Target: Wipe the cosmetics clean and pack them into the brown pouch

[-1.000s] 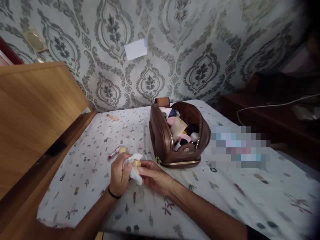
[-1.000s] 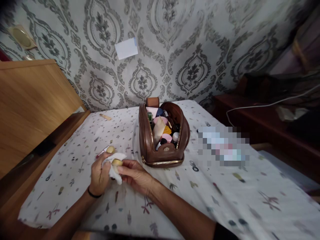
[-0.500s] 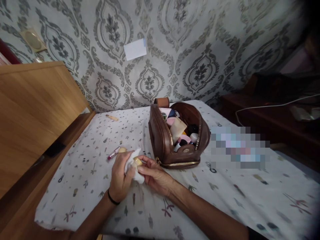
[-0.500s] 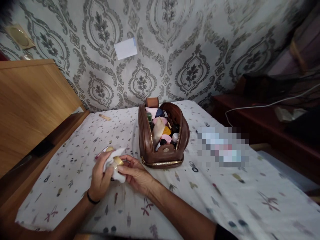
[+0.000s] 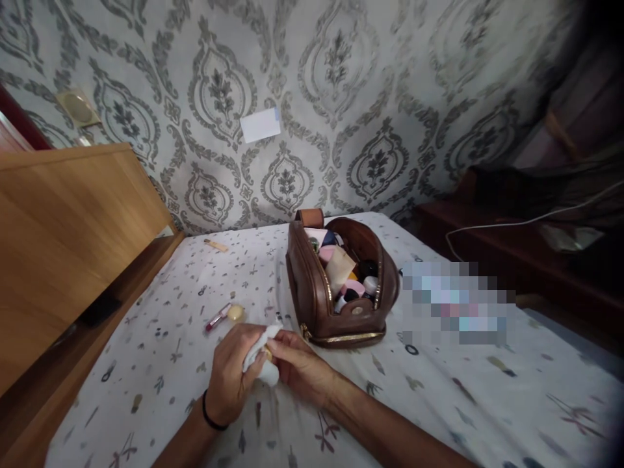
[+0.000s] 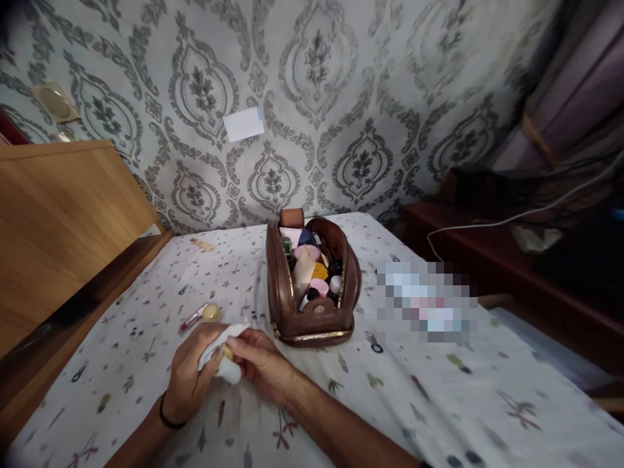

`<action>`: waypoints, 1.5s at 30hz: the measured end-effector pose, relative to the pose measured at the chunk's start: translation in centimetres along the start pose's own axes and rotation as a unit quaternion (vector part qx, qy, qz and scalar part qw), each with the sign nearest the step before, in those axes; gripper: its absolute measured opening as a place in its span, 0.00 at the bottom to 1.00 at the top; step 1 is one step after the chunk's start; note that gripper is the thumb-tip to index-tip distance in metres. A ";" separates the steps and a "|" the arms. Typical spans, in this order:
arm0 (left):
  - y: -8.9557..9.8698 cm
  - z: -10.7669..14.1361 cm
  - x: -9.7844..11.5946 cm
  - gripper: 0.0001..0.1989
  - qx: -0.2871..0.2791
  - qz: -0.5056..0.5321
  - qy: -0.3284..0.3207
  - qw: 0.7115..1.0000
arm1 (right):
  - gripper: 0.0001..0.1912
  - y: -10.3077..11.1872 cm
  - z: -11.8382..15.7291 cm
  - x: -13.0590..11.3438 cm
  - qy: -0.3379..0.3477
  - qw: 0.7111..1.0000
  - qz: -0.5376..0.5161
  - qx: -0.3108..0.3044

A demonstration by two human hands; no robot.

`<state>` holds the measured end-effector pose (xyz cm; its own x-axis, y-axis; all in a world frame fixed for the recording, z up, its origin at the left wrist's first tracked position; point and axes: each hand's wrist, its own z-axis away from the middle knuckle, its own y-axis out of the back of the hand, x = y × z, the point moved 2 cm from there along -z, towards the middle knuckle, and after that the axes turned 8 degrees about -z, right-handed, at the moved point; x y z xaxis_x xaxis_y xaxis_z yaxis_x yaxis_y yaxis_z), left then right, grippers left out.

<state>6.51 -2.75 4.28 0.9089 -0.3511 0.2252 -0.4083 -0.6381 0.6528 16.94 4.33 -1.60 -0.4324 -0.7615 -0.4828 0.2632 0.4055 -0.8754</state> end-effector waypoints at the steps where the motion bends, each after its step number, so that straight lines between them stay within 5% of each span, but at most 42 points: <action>1: 0.0 0.0 0.1 0.09 0.011 -0.005 0.005 1.000 | 0.21 0.0 0.0 0.0 0.004 1.000 0.001 -0.002; 8: -0.5 0.7 -0.4 0.05 0.061 -0.001 0.120 0.991 | 0.24 -0.3 0.3 0.1 0.016 0.999 -0.015 -0.027; 15: -0.1 -0.5 -1.1 0.14 0.092 0.056 0.312 0.944 | 0.20 0.0 0.1 0.1 -0.013 0.998 -0.041 -0.035; 20: 0.4 -1.0 -1.6 0.16 0.100 0.101 0.344 0.928 | 0.22 0.3 0.1 -0.1 -0.027 0.998 -0.041 -0.034; 26: 1.5 -1.8 -2.3 0.27 0.035 0.140 0.289 0.946 | 0.22 0.4 -0.1 -0.8 -0.009 0.998 -0.067 0.018; 29: 2.4 -2.8 -1.9 0.24 -0.016 0.097 0.225 0.969 | 0.22 0.7 -0.2 -0.8 0.001 0.997 -0.074 0.029; 33: 3.3 -4.0 -1.3 0.08 -0.153 0.037 0.096 0.983 | 0.22 0.8 -0.3 -0.5 0.004 0.999 -0.042 0.015; 37: 3.5 -4.5 -1.2 0.18 -0.293 -0.024 -0.013 0.956 | 0.22 0.8 -0.3 -0.3 0.032 0.999 -0.023 0.024; 45: 3.6 -6.5 -0.5 0.10 -0.313 -0.072 -0.144 0.936 | 0.25 0.8 -0.3 -0.3 0.073 0.996 0.031 0.047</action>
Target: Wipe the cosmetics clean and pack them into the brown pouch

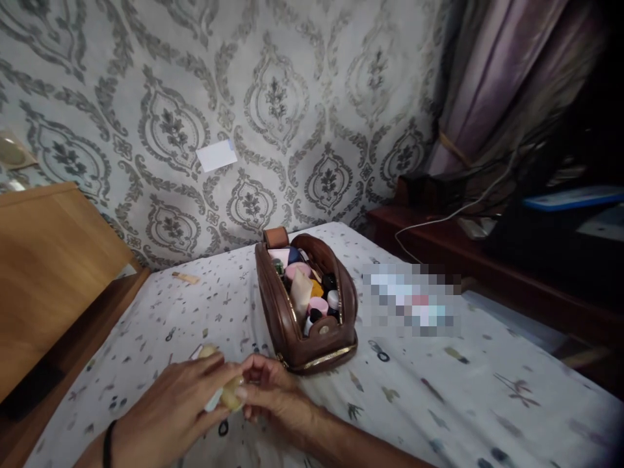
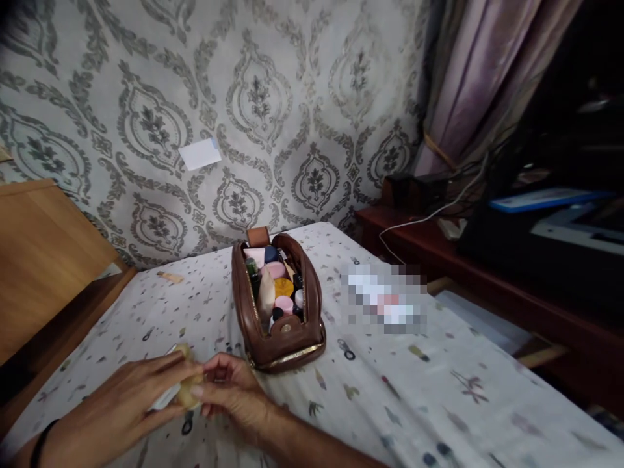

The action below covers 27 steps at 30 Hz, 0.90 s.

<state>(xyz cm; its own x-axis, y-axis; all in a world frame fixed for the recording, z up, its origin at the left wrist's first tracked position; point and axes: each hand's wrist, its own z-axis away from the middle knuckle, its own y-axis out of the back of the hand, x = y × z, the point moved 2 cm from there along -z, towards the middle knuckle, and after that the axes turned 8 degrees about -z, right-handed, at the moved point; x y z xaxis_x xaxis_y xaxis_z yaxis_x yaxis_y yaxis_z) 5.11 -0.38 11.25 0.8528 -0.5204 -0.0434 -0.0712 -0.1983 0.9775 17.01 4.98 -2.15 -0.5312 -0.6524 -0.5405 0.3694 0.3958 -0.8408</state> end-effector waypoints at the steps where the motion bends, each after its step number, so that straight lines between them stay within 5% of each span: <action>1: 0.3 -0.3 -0.3 0.08 -0.018 0.011 -0.008 1.000 | 0.26 -0.1 0.0 0.0 0.001 1.000 -0.003 0.001; 4: 1.7 -1.5 -2.2 0.10 -0.041 0.044 0.010 0.998 | 0.28 -0.1 -0.1 -0.3 -0.001 0.999 -0.047 0.009; 8: 3.9 -5.7 -5.0 0.15 0.052 0.042 0.083 0.994 | 0.28 0.1 -0.3 -0.7 -0.010 0.996 -0.088 0.024; 11: 4.4 -10.5 -5.2 0.19 0.079 0.059 0.099 0.990 | 0.28 0.3 -0.4 -0.5 -0.026 0.996 -0.084 0.020; 17: 3.5 -17.2 -3.1 0.16 -0.041 0.003 0.099 0.994 | 0.30 0.7 -0.7 -0.1 -0.062 0.995 -0.072 0.006; 27: 2.1 -19.0 -2.7 0.13 -0.135 -0.048 0.069 0.987 | 0.29 0.6 -0.7 -0.2 -0.073 0.995 -0.070 0.012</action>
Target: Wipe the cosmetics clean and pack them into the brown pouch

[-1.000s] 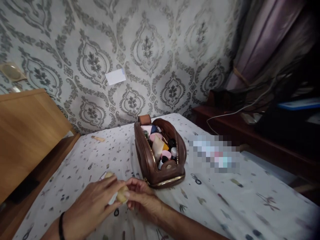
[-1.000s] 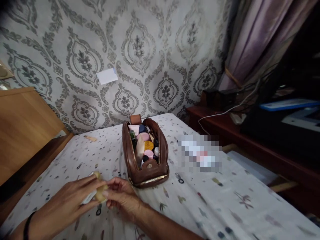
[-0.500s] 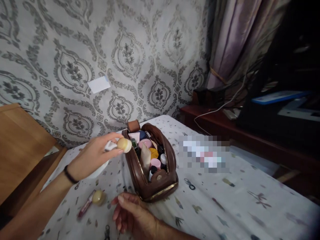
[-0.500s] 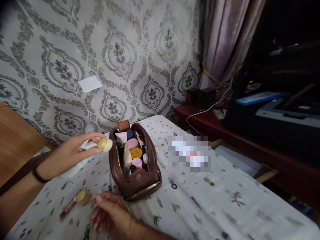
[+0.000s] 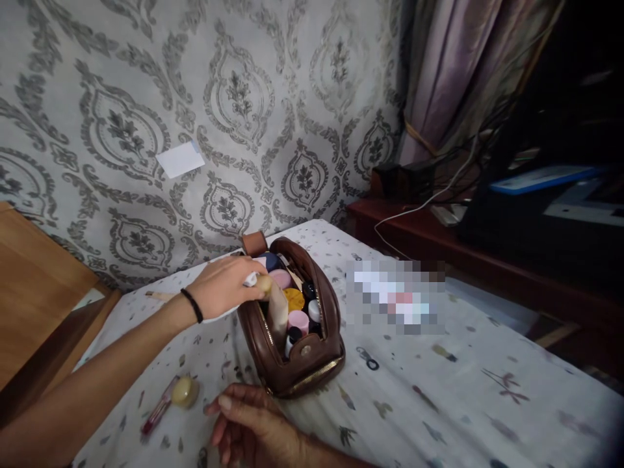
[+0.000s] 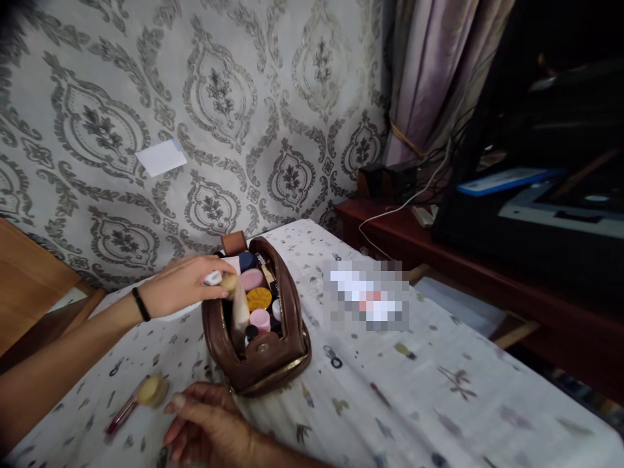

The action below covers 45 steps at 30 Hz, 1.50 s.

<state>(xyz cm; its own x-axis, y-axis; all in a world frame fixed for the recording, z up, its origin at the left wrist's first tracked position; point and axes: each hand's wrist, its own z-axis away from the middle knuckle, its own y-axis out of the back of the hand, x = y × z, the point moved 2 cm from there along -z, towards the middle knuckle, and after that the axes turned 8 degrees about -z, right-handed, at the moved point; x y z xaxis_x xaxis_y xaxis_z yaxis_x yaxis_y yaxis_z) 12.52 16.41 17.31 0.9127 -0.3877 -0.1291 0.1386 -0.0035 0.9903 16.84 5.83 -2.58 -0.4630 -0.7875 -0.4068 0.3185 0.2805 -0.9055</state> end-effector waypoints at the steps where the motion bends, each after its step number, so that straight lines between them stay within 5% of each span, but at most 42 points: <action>1: -0.1 -0.1 0.1 0.13 -0.014 -0.020 0.003 1.000 | 0.29 0.0 0.0 0.0 0.001 1.000 0.000 0.002; 10: 0.2 -1.8 1.3 0.15 -0.133 -0.187 -0.018 0.973 | 0.29 -0.1 0.2 -0.2 0.003 1.000 0.007 0.013; 29: 0.2 -3.3 2.9 0.21 -0.227 -0.241 -0.043 0.943 | 0.25 -0.4 0.4 -0.3 0.018 1.000 0.005 0.014; 41: 1.1 -3.2 0.2 0.19 -0.157 -0.104 -0.073 0.979 | 0.25 -0.2 0.4 -0.2 0.020 1.000 0.000 0.014; 45: 1.7 -1.4 -1.5 0.17 -0.068 0.030 -0.053 0.996 | 0.25 -0.2 0.5 -0.2 0.016 1.000 0.001 0.016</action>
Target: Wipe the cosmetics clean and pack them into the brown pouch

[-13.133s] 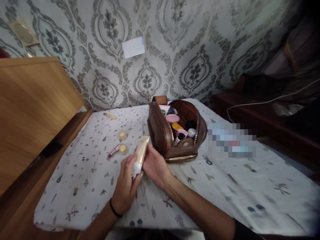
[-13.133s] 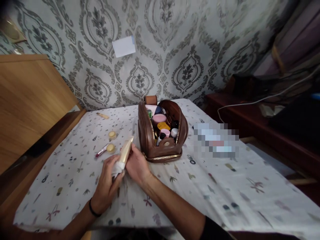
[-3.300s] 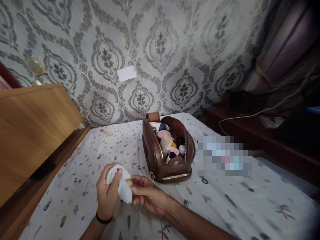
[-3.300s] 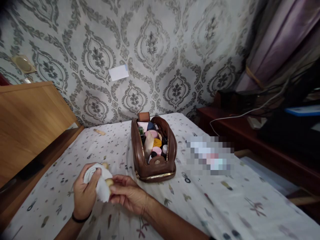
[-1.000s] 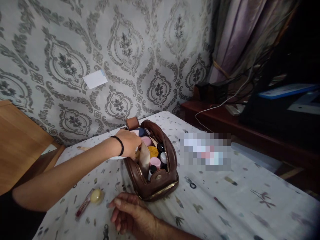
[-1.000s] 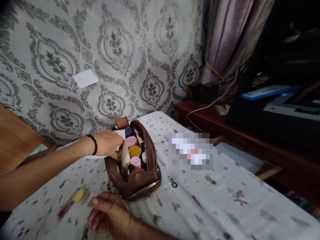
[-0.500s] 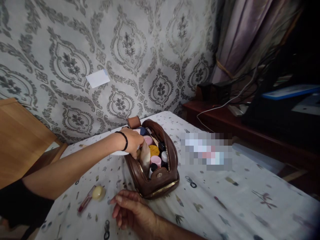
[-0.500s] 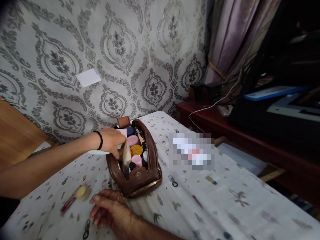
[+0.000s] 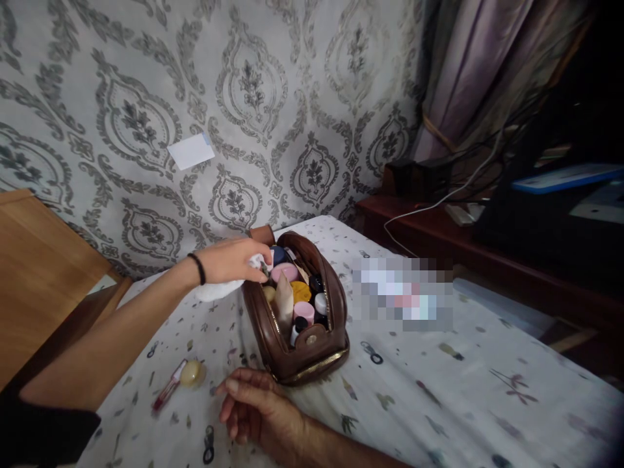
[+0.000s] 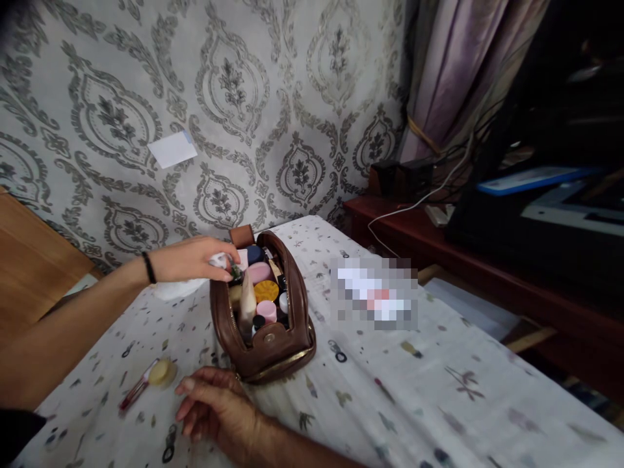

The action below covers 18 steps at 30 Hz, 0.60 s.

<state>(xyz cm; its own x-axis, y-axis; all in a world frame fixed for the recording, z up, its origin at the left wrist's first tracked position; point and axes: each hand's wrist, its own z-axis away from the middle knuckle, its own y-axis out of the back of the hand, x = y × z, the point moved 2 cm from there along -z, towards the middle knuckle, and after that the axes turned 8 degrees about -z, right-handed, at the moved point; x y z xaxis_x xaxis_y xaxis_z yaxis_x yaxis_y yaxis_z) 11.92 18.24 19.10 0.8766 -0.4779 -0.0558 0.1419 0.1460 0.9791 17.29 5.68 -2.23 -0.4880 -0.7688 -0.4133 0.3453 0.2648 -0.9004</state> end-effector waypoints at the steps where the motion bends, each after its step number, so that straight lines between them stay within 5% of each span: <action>1: -0.1 0.8 -0.3 0.17 0.039 0.039 0.006 0.998 | 0.25 0.0 0.0 0.0 0.000 1.000 0.000 -0.002; 6: -3.0 5.8 -2.4 0.17 0.180 0.148 0.097 0.968 | 0.25 0.2 -0.2 0.1 0.002 1.000 0.001 -0.013; 14: -13.3 14.1 -7.8 0.19 0.081 0.146 0.244 0.955 | 0.24 0.0 0.0 -0.2 -0.009 1.000 0.018 0.006; 18: -17.3 17.1 -7.8 0.20 0.128 0.170 0.286 0.934 | 0.23 -0.1 0.0 -0.3 -0.016 1.000 0.021 0.005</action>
<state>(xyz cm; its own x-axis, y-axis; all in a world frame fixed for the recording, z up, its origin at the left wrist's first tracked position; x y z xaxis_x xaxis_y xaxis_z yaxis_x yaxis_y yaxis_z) -5.22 4.67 5.96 0.9634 0.1111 0.2440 -0.2407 -0.0425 0.9697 17.43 5.86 -2.06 -0.4464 -0.7758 -0.4459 0.3727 0.2918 -0.8809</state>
